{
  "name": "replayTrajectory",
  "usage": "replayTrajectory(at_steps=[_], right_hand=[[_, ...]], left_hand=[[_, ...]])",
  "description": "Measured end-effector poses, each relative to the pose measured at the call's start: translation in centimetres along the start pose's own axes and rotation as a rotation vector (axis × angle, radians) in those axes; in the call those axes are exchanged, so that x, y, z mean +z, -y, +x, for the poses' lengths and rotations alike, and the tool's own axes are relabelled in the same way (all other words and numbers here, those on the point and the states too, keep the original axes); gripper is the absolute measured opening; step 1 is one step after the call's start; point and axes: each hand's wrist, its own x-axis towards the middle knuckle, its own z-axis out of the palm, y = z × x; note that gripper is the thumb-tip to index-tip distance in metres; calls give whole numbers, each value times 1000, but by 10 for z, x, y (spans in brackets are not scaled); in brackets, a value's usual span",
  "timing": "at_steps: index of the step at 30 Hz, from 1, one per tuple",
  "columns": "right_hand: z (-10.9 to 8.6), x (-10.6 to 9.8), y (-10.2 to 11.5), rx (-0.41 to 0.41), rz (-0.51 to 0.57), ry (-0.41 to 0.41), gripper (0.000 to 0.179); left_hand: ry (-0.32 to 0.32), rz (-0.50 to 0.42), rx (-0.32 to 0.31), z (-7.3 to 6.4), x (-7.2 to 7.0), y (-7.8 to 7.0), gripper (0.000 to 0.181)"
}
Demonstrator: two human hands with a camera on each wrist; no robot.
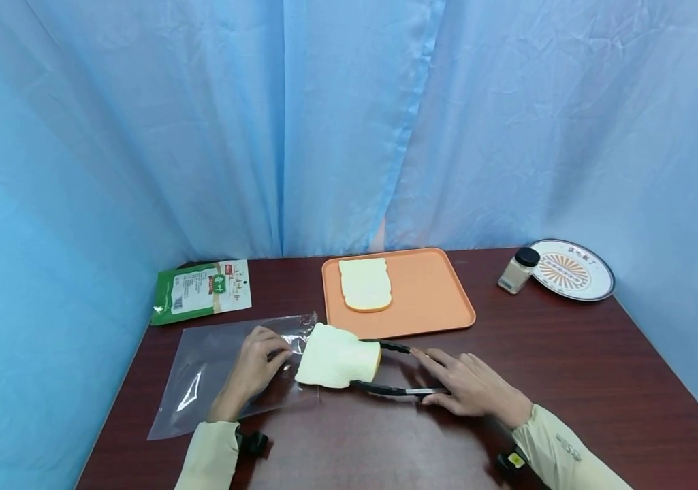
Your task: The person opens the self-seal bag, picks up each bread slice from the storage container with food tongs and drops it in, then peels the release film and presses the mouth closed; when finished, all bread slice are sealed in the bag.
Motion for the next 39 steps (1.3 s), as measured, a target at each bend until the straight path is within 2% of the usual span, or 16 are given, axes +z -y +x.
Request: replayTrajectory(at_steps=[14, 25, 39], right_hand=[[9, 2, -1, -53, 7, 7, 77], [19, 11, -1, -108, -16, -20, 77], [30, 13, 0, -108, 28, 15, 77]], left_hand=[[18, -6, -16, 0, -2, -4, 11], [-5, 5, 10, 0, -1, -4, 12], [37, -1, -36, 0, -2, -9, 9]])
